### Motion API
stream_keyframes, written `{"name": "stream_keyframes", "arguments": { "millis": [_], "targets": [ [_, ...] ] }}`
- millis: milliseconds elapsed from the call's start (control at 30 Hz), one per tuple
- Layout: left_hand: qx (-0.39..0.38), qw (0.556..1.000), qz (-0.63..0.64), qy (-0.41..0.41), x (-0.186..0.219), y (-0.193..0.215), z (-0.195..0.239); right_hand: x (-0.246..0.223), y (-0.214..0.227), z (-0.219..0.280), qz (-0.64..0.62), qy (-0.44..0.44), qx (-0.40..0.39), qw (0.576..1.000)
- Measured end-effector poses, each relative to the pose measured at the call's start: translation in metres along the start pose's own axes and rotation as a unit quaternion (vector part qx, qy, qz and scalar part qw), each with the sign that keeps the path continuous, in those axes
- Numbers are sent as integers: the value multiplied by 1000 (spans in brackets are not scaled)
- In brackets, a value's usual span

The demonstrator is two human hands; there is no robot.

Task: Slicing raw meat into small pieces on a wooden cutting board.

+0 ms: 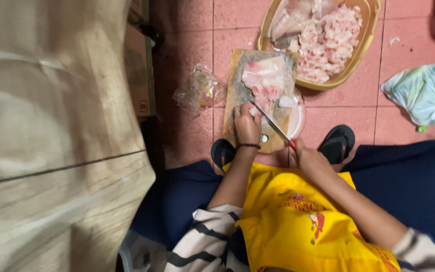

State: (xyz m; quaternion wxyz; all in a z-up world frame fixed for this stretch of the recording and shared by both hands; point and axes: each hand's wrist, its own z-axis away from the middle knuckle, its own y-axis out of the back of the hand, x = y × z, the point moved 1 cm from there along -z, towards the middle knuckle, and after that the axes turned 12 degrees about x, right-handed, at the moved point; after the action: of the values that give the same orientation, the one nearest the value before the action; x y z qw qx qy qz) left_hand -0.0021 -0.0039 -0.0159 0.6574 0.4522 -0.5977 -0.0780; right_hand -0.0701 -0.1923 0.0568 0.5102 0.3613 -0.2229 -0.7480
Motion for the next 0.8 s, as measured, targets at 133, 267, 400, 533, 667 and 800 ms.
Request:
{"name": "stream_keyframes", "arguments": {
  "millis": [133, 267, 400, 533, 667, 800],
  "targets": [
    [-14, 1000, 0, 4, 0, -5, -2, -38, 3, -37, -35, 20, 23, 999],
    [10, 999, 31, -14, -2, 0, -3, -40, 6, -25, 11, 41, 35, 998],
    [21, 999, 42, -18, 1, 3, -2, 18, -18, 11, 43, -24, 20, 999],
    [25, 998, 45, -25, 1, 2, 3, 18, -8, 18, 57, -10, 40, 998],
    [26, 998, 54, -12, -2, 6, 5, -15, 16, 23, 51, 16, 65, 996],
    [32, 998, 49, -4, -9, -4, 5, -22, 17, 25, 63, 35, 67, 995]
  ]
}}
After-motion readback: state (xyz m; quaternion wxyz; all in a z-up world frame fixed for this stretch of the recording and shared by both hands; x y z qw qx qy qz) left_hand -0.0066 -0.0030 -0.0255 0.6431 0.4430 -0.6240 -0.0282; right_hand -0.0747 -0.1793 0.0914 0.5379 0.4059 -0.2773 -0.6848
